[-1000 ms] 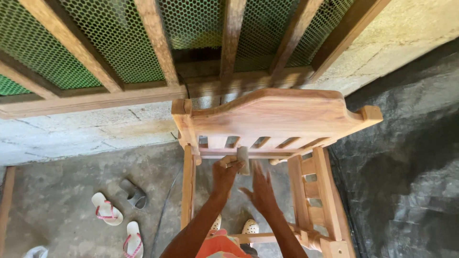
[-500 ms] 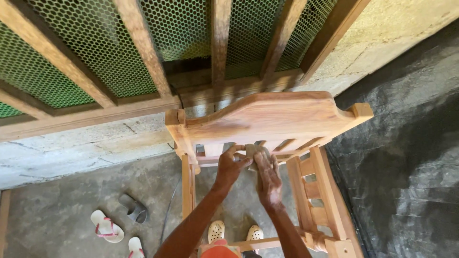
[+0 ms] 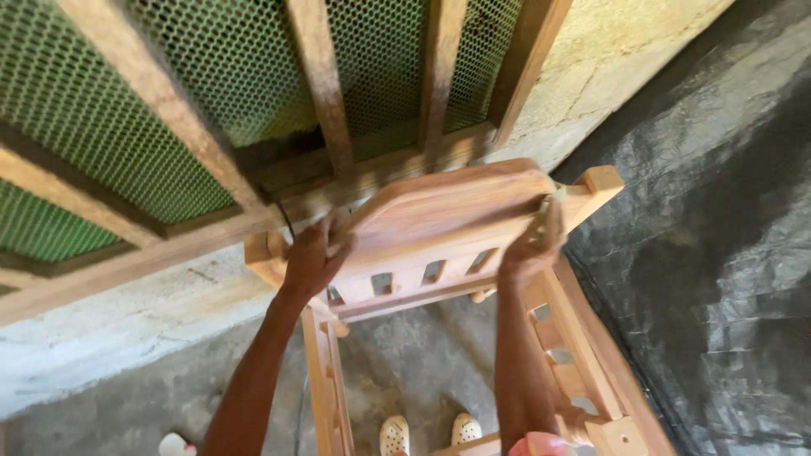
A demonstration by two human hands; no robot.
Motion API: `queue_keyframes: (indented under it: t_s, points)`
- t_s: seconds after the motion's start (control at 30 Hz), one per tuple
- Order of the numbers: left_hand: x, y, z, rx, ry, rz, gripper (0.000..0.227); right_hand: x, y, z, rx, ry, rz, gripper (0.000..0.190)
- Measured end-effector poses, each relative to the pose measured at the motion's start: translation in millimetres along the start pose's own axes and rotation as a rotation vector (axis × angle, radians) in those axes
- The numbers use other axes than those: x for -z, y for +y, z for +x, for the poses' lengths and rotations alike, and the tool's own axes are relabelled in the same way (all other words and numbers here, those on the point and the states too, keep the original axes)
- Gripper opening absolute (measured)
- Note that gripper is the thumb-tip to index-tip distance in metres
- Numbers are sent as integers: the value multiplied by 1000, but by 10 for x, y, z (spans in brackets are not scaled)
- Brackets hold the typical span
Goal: The person sands the backrest and frame of a wooden chair using a sanding block, rubbing the top rail, edges, and side rails by hand while steadying the chair with the other hand. They reposition the chair and continue sanding different surfaces of the backrest and armrest area.
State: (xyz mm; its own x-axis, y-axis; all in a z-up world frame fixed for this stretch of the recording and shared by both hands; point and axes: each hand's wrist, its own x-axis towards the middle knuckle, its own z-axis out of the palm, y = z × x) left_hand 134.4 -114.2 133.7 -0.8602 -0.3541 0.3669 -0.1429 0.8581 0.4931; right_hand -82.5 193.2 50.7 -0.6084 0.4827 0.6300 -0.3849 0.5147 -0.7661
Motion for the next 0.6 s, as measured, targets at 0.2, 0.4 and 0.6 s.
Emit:
queue_keyframes:
  t_s: [0.2, 0.4, 0.6]
  points:
    - [-216, -251, -81, -72, -165, 112, 72, -193, -715, -992, 38, -53, 97, 23]
    - [117, -286, -113, -145, -278, 596, 85, -108, -1054, -1362, 125, -254, 594, 23]
    - [606, -657, -437, -87, 57, 194, 95, -238, 167, -211, -223, 51, 20, 16]
